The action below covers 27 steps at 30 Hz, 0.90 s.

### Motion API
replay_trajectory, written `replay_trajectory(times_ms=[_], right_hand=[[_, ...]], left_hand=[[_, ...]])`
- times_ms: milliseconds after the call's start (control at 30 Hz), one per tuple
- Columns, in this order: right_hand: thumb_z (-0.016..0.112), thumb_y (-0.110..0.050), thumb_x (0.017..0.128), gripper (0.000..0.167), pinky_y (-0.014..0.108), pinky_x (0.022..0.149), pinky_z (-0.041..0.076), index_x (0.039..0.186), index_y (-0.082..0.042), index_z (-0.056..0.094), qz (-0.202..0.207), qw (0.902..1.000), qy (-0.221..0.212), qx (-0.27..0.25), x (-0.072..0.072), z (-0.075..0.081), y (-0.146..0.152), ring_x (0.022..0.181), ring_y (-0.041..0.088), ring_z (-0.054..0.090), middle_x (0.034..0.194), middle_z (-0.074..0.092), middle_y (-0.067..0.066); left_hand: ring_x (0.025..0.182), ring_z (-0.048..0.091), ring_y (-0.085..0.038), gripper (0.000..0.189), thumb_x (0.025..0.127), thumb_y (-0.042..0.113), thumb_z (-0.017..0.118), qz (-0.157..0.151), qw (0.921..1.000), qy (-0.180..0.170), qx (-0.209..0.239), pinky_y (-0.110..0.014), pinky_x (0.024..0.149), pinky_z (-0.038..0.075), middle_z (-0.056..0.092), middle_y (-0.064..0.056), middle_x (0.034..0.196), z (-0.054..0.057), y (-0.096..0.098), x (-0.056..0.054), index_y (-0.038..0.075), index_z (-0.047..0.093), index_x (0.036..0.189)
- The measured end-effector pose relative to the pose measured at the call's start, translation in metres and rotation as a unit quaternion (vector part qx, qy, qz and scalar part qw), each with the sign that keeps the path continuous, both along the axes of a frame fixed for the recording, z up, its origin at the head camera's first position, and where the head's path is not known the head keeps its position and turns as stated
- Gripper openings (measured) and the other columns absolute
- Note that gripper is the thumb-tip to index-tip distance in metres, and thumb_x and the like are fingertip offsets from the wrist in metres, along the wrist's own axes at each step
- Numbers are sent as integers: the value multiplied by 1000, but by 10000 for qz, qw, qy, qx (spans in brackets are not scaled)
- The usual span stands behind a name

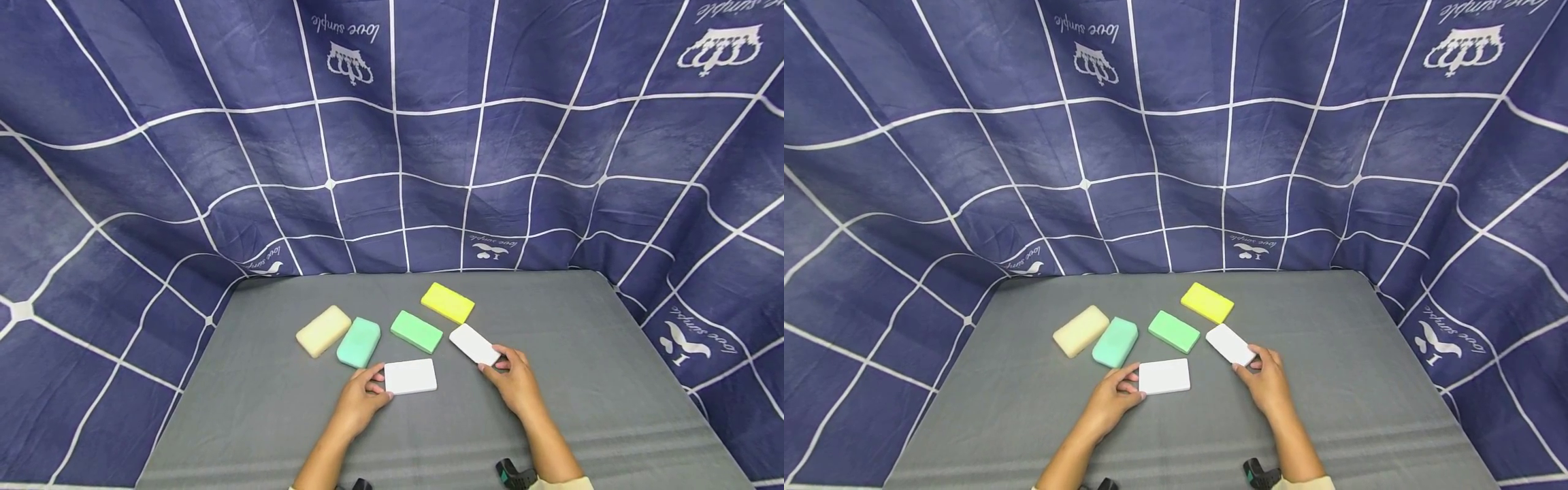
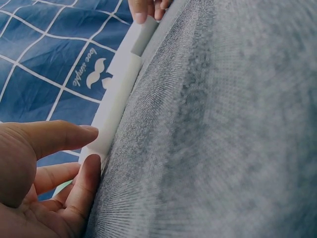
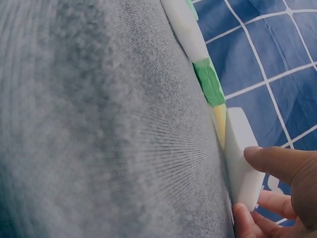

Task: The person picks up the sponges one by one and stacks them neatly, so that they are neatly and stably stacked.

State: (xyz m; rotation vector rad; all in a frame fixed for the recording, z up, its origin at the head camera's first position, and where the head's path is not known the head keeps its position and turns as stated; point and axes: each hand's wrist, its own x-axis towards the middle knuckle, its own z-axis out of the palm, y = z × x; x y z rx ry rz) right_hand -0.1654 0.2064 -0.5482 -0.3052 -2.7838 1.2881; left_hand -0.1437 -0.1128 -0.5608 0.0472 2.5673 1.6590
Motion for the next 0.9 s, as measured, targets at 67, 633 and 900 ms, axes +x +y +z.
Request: replay_trajectory(times_ms=[67, 633, 900], right_hand=[[79, -22, 88, 58, 30, 83, 50, 137, -1, 56, 21, 10000, 7, -3, 0, 0, 0, 108, 30, 62, 134, 51, 24], [78, -13, 88, 66, 16, 70, 51, 145, 0, 49, 68, 9982, 106, -586, 0, 5, 0, 97, 25, 67, 131, 49, 21], [78, -11, 88, 69, 18, 77, 54, 149, -3, 47, 499, 9959, 177, -738, -1, 14, -8, 102, 28, 66, 134, 50, 18]], left_hand=[[84, 60, -7, 62, 78, 5, 81, 1, 10000, -8, 19, -18, 68, 51, 62, -9, 110, 0, 0, 0, -2, 60, 136], [85, 59, -8, 63, 80, 6, 81, -41, 9999, -64, 94, -17, 70, 51, 61, -10, 110, 1, 0, 0, -3, 58, 138], [84, 60, -6, 63, 80, 7, 81, -39, 10000, 7, 6, -18, 68, 51, 62, -9, 109, -1, -1, 0, -1, 59, 138]])
